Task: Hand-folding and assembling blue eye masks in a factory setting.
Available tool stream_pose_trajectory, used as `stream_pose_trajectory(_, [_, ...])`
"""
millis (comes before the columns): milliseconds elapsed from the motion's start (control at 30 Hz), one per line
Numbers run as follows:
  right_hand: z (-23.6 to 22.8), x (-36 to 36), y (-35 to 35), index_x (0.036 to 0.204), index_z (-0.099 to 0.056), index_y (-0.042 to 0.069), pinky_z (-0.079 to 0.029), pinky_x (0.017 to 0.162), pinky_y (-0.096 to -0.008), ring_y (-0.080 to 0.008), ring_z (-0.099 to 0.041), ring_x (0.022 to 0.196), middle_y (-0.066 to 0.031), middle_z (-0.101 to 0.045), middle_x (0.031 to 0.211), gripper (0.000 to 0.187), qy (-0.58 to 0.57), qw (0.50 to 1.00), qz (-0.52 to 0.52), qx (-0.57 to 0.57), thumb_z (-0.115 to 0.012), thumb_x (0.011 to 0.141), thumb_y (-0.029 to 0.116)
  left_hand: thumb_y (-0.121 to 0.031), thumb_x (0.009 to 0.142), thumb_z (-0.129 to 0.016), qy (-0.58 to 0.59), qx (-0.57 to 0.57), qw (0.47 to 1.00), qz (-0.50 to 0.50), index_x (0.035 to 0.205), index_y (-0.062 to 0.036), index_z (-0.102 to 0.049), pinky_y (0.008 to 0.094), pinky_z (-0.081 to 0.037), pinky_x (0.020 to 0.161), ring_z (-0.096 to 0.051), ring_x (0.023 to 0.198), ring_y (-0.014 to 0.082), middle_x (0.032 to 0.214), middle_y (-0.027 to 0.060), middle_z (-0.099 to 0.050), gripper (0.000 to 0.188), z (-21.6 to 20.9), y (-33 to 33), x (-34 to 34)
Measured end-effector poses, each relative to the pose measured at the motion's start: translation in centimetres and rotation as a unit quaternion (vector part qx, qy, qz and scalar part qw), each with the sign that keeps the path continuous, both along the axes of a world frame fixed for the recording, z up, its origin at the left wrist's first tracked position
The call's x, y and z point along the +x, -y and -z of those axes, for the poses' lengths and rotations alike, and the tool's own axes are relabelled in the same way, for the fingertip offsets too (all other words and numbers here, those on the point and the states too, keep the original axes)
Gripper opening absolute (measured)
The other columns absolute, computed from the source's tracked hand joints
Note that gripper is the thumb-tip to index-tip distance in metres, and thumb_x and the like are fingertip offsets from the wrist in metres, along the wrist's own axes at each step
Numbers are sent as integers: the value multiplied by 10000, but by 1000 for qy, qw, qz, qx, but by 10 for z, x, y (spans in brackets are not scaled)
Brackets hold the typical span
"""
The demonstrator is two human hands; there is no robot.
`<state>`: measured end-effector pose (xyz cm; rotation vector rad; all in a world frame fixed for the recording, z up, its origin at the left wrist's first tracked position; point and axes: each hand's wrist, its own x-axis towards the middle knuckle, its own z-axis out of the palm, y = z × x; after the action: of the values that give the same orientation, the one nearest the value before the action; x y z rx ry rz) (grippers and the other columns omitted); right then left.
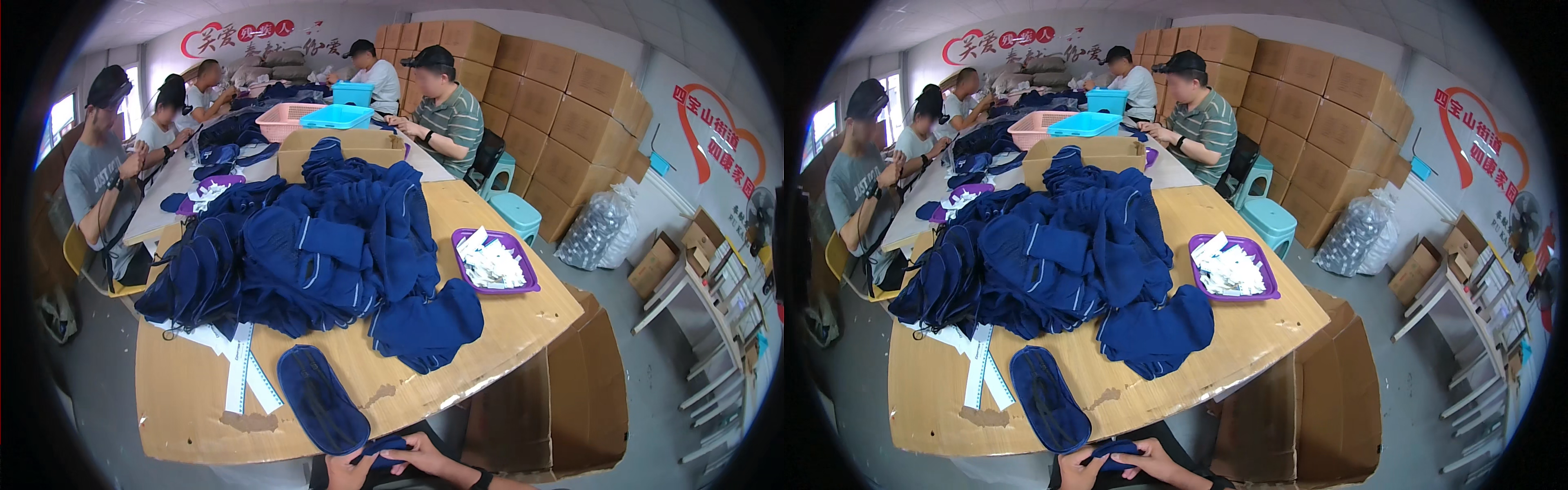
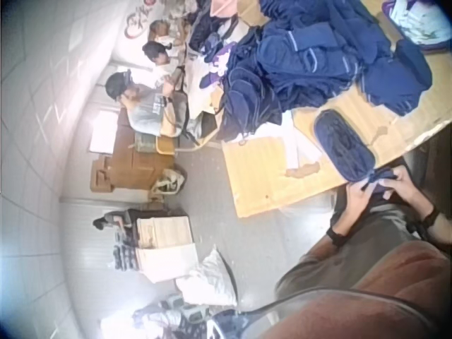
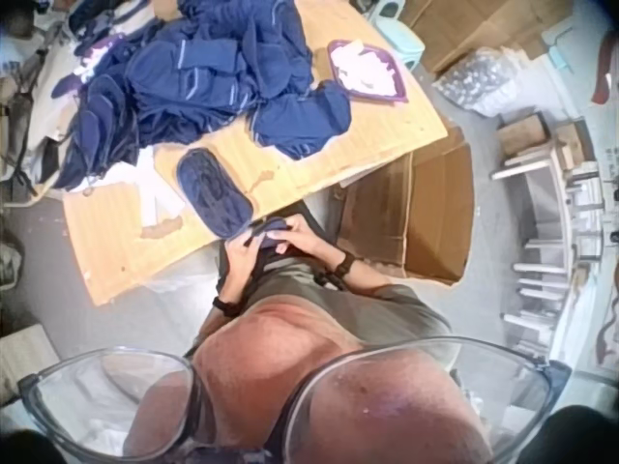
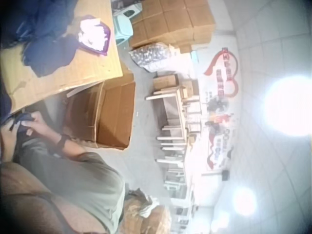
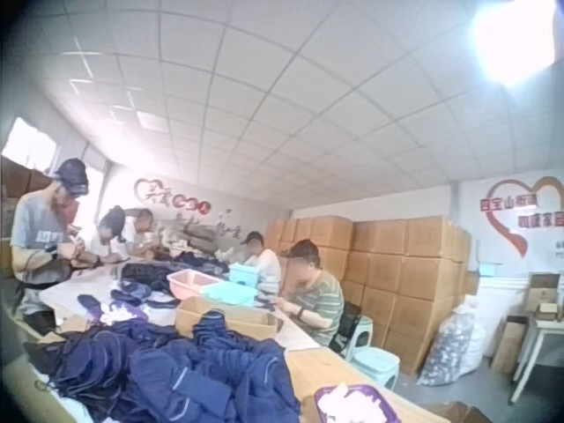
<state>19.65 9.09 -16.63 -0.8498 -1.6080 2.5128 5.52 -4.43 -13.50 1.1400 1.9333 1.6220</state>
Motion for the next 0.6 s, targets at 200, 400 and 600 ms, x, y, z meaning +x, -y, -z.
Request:
stream_pose_trajectory(200, [13,2,6,1056,-690,-23,-589,610,-258,-146,-682,651,-94,-702,870,255,3,1000,19,-16,-705,895,174,-53,865,-696,212,-70,974,36,1033,46,-665,252,-546,642,-624,757,102,884,73,-680,197,9,5,4])
stream_pose_trajectory(400, [23,4,5,1029,-669,-74,-610,619,-295,-179,-690,655,-134,-696,844,222,-10,996,82,-27,-685,892,100,23,821,-721,336,-33,932,128,1107,35,-619,210,-544,602,-622,758,91,920,64,-656,304,24,1,1])
stream_pose_trajectory(600, [36,1,12,1101,-642,-96,-604,635,-286,-185,-698,696,-150,-699,920,259,-41,994,103,20,-653,908,75,66,818,-673,342,-35,935,86,1059,55,-621,240,-552,566,-622,721,112,878,91,-665,247,70,-1,2])
